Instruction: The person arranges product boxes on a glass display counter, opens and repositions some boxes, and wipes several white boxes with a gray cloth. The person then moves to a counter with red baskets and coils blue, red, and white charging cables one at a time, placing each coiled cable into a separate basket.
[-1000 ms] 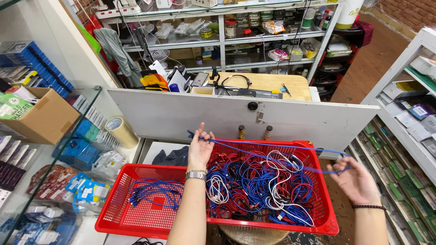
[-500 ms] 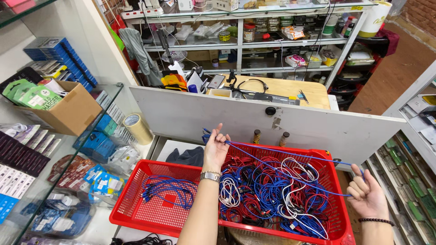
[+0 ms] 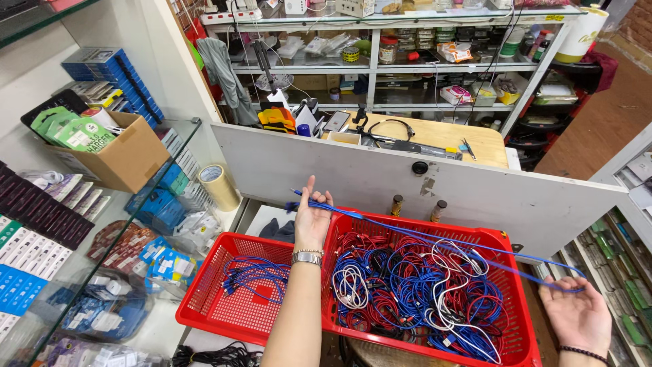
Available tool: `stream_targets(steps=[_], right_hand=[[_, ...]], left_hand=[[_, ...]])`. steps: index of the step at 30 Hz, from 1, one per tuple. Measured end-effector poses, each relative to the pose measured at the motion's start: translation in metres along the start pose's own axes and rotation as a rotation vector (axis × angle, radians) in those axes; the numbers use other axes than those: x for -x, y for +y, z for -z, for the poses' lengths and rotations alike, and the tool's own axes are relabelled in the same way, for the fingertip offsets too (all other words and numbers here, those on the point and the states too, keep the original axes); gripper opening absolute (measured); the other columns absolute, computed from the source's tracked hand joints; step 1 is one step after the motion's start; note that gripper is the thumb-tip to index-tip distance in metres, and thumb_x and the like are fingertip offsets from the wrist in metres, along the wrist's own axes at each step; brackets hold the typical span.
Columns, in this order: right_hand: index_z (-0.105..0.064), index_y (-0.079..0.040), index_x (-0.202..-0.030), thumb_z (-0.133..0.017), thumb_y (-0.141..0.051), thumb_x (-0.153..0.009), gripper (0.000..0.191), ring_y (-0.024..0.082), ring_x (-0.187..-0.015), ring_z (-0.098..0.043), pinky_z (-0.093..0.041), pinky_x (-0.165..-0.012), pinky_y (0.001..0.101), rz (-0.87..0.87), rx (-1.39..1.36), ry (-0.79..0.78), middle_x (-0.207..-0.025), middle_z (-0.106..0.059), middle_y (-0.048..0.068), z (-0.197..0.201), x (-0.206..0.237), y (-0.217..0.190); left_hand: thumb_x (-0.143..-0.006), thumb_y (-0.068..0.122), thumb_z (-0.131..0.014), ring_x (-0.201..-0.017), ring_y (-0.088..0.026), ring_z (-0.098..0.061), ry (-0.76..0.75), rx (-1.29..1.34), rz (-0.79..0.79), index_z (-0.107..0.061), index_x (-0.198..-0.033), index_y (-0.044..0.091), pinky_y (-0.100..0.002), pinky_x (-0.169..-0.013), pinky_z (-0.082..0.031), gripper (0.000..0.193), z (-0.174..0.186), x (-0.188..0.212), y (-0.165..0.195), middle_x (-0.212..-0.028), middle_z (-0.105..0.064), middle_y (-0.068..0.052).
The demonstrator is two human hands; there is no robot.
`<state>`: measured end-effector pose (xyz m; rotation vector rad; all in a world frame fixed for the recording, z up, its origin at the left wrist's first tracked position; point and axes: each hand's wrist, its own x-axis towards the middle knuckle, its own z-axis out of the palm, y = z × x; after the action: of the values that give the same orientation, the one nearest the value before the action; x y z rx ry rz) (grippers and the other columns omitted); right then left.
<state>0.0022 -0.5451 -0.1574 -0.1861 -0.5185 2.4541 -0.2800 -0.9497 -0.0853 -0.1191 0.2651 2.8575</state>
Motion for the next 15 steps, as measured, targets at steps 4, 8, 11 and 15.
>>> stream_targets(steps=[4, 8, 11, 15], right_hand=[[-0.054, -0.011, -0.088, -0.048, -0.019, -0.101, 0.017, 0.028, -0.113, -0.062, -0.040, -0.113, 0.0507, 0.140, -0.151, 0.375, -0.108, -0.069, 0.012, -0.008, 0.002, 0.014], [-0.051, -0.009, -0.085, -0.044, -0.018, -0.103, 0.021, 0.021, -0.081, -0.051, -0.038, -0.080, 0.0393, 0.162, -0.409, 0.403, -0.087, -0.056, 0.006, -0.004, -0.004, 0.021], [-0.048, -0.007, -0.084, -0.042, -0.017, -0.104, 0.023, 0.015, -0.057, -0.042, -0.037, -0.055, 0.0308, 0.061, -0.523, 0.302, -0.071, -0.046, 0.002, -0.011, -0.010, 0.015], [-0.047, -0.019, -0.087, -0.038, -0.032, -0.109, 0.027, 0.006, -0.051, -0.023, -0.020, -0.046, 0.0238, 0.082, 0.344, 0.113, -0.066, -0.031, -0.005, -0.051, -0.024, 0.015]], left_hand=[[-0.110, 0.030, -0.043, -0.066, -0.008, -0.044, -0.052, -0.052, 0.007, -0.059, -0.137, 0.004, -0.030, -0.091, -0.052, 0.041, 0.002, 0.000, -0.003, -0.071, -0.039, 0.003], [-0.111, 0.031, -0.041, -0.061, -0.007, -0.037, -0.060, -0.056, -0.021, -0.060, -0.132, 0.003, -0.026, -0.078, -0.051, 0.039, 0.013, -0.002, -0.008, -0.067, -0.033, 0.004], [-0.113, 0.031, -0.042, -0.055, -0.007, -0.032, -0.258, -0.026, -0.028, -0.061, -0.130, 0.002, -0.023, -0.059, -0.045, 0.038, 0.016, -0.001, -0.001, -0.064, -0.031, 0.005], [-0.116, 0.033, -0.046, -0.049, -0.003, -0.032, -0.378, -0.277, -0.026, -0.064, -0.127, -0.003, -0.019, -0.047, -0.041, 0.041, 0.007, -0.001, -0.008, -0.060, -0.034, 0.008]])
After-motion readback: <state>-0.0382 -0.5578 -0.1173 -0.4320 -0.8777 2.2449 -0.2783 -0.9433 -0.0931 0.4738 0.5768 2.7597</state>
